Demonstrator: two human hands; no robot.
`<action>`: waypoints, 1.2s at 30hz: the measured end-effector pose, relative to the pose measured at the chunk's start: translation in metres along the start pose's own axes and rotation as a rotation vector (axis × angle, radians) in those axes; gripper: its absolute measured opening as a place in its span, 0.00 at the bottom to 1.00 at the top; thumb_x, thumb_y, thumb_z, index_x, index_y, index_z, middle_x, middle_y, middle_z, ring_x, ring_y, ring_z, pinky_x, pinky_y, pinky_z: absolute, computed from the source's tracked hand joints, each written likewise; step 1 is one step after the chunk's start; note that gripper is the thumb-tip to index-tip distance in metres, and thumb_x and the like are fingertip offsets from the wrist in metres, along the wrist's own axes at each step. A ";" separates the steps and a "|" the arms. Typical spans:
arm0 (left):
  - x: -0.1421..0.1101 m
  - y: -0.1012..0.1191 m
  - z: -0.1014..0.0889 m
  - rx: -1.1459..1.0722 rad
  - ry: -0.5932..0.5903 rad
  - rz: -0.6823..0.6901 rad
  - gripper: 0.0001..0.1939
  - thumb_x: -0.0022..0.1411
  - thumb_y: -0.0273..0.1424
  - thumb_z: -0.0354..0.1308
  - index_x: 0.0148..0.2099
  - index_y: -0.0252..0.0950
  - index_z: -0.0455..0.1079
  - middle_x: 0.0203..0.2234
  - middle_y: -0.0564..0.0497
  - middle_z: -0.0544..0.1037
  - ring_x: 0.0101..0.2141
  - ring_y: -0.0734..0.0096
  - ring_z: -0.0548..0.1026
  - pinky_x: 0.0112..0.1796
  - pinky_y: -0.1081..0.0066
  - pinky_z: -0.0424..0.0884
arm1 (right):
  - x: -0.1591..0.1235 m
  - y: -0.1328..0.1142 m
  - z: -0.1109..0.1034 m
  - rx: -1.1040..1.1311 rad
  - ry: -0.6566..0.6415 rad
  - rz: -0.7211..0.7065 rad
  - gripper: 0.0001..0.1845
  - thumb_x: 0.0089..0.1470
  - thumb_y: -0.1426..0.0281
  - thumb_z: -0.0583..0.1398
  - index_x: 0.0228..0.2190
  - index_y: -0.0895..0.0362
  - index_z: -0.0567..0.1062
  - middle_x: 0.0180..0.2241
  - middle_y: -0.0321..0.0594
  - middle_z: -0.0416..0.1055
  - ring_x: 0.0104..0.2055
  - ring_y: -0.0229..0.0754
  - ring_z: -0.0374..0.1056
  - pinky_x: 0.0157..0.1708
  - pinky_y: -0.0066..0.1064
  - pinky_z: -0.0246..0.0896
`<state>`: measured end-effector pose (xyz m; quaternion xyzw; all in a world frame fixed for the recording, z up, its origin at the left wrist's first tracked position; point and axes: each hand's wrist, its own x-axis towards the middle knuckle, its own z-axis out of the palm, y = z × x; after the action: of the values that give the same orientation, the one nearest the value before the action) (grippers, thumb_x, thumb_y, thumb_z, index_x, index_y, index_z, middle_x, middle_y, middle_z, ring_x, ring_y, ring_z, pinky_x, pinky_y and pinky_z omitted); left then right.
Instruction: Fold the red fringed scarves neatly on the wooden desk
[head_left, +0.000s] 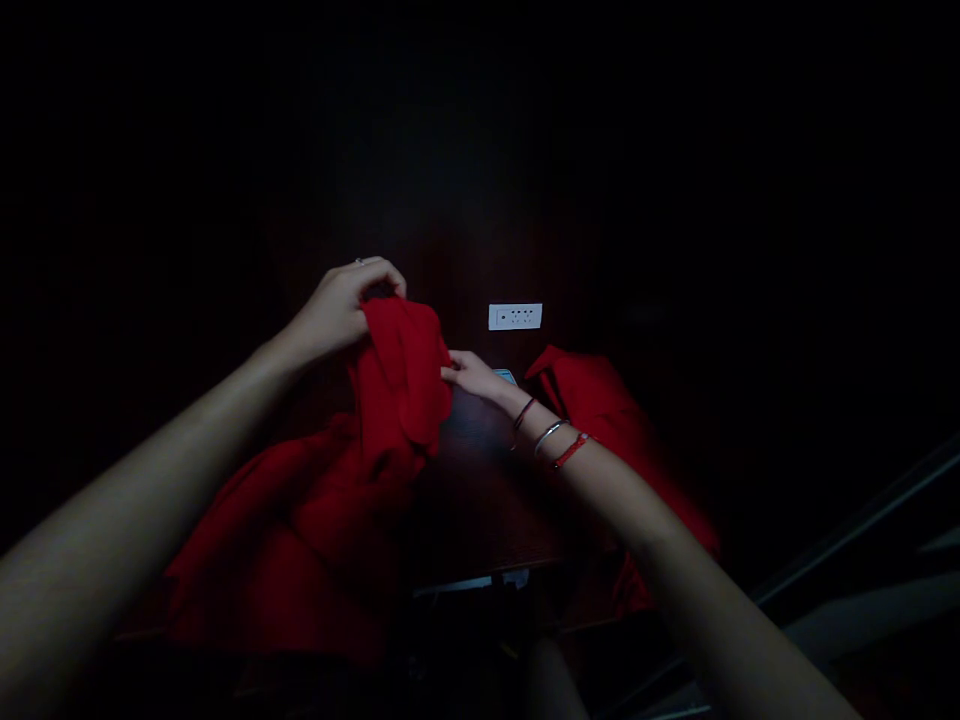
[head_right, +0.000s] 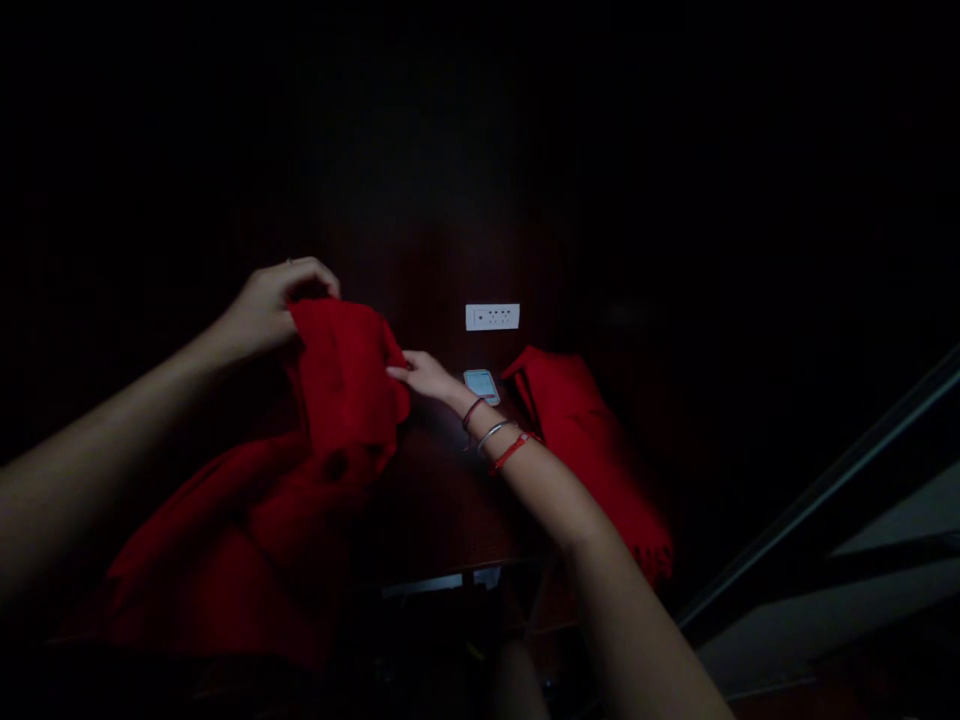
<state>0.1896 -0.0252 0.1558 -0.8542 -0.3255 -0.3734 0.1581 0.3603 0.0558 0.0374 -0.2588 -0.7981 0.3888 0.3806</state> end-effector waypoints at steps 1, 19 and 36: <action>-0.006 -0.007 -0.003 0.038 -0.005 -0.014 0.05 0.52 0.28 0.48 0.30 0.31 0.63 0.26 0.55 0.66 0.29 0.79 0.63 0.33 0.76 0.59 | 0.001 -0.001 -0.013 0.017 0.128 0.034 0.08 0.44 0.74 0.53 0.30 0.62 0.69 0.28 0.35 0.68 0.31 0.36 0.62 0.36 0.32 0.58; -0.103 -0.012 0.152 -0.018 -0.846 -0.466 0.29 0.47 0.37 0.54 0.52 0.32 0.57 0.50 0.39 0.60 0.49 0.56 0.59 0.46 0.62 0.56 | -0.061 -0.006 -0.158 -0.773 0.156 0.276 0.11 0.45 0.71 0.53 0.30 0.62 0.71 0.28 0.39 0.69 0.30 0.35 0.61 0.31 0.25 0.55; -0.068 -0.091 0.002 0.010 0.032 -0.608 0.20 0.48 0.46 0.50 0.35 0.34 0.66 0.31 0.54 0.69 0.33 0.72 0.66 0.38 0.72 0.62 | -0.090 -0.063 -0.215 -0.411 0.168 0.239 0.17 0.39 0.59 0.58 0.27 0.60 0.69 0.25 0.35 0.66 0.26 0.33 0.59 0.28 0.26 0.55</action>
<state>0.0950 0.0132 0.1064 -0.7109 -0.5654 -0.4154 0.0482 0.5790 0.0475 0.1407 -0.4546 -0.7897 0.2377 0.3363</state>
